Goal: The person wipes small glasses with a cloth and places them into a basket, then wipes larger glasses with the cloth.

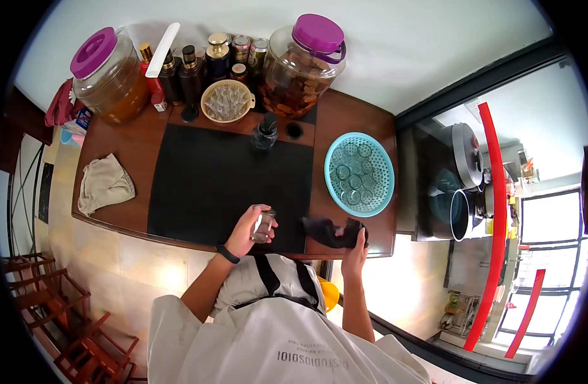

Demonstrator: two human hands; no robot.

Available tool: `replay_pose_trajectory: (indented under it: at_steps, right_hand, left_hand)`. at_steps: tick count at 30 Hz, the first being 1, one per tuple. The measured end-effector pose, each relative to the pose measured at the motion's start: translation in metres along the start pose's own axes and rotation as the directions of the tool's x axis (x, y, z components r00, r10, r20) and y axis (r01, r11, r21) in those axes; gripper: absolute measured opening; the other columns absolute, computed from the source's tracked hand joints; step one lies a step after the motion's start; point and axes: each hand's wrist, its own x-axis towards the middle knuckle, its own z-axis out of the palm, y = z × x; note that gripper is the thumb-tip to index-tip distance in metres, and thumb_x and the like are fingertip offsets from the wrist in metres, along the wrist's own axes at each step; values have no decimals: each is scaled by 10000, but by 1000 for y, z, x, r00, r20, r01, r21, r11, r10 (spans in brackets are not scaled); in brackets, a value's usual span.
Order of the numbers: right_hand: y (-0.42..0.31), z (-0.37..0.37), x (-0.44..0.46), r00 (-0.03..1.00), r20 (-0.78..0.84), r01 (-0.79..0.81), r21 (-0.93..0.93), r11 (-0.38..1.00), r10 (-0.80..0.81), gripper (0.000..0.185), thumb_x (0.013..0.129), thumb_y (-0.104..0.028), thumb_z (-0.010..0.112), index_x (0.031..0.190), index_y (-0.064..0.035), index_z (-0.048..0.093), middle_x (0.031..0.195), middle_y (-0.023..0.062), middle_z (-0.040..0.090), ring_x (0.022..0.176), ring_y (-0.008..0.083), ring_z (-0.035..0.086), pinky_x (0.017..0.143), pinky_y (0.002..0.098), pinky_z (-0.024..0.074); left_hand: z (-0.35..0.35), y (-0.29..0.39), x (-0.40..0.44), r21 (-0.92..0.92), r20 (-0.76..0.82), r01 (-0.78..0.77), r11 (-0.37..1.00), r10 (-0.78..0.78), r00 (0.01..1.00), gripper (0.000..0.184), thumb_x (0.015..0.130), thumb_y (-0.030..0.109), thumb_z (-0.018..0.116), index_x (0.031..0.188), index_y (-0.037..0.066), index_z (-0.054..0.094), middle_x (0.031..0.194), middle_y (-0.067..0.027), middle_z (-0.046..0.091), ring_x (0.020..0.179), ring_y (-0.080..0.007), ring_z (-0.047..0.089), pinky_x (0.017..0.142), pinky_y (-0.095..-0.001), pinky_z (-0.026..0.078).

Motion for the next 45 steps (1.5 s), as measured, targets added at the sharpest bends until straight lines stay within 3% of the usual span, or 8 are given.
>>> replay_pose_trajectory:
  at_steps: [11,15,18,22,24,29,38,45]
  right_hand:
    - [-50,99,-22,974,228,-6,100,995,-17,267,1004,-227,519,1159,-11,542,1115,44,560,953,107,542,879,269,444]
    - [-36,103,-29,899,424,172,-110,979,-110,262,912,-66,595,1146,-27,485,1041,43,584,964,100,550,853,256,447]
    - [-27,110,-46,840,540,138,-115,984,-55,320,827,-46,698,1093,-13,522,1014,66,632,935,100,578,808,264,469]
    - [-42,112,-52,686,724,572,-476,668,-73,339,780,-78,757,1068,-1,593,959,93,647,893,136,611,773,302,514]
    - [-48,111,-49,544,837,723,-426,544,-68,376,738,-149,776,1033,-14,587,952,164,637,860,346,623,767,377,514]
    - [-69,115,-47,446,875,607,-448,656,185,505,754,-185,777,1164,-23,530,979,171,641,881,349,637,783,397,515]
    - [-83,112,-45,453,837,485,-520,703,307,601,764,-186,773,1270,-28,488,1032,133,643,902,265,649,810,349,512]
    - [-53,91,-31,311,839,-354,-333,874,446,685,784,-183,735,1352,33,420,1263,46,513,1173,143,471,1016,292,360]
  left_hand:
    - [41,7,-2,233,299,-200,952,126,946,305,915,16,591,1188,26,455,1134,-82,553,1039,-151,543,862,-295,480]
    - [47,12,-10,337,212,-148,930,79,974,315,900,10,612,1185,25,480,1114,-62,542,1014,-140,539,901,-280,442]
    - [43,10,-8,426,174,-409,807,370,913,293,907,23,621,1171,37,494,970,-30,548,879,-76,517,757,-210,447]
    - [37,20,-6,433,75,-453,779,470,880,261,993,222,482,1160,22,482,920,-52,590,846,-99,549,772,-227,441]
    - [39,27,-7,386,142,-449,805,429,892,353,1010,317,401,1166,8,473,870,-79,617,806,-117,573,766,-255,454]
    - [61,49,-4,518,262,-402,755,307,915,678,946,624,353,1185,-4,444,840,-113,610,771,-128,587,744,-239,452]
    - [72,60,3,631,326,-417,654,264,908,547,989,490,353,1151,-12,499,774,-112,644,692,-142,594,688,-259,469]
    - [61,54,-1,744,467,-537,397,267,843,283,905,147,504,1132,-20,528,797,-145,682,720,-204,682,675,-280,501]
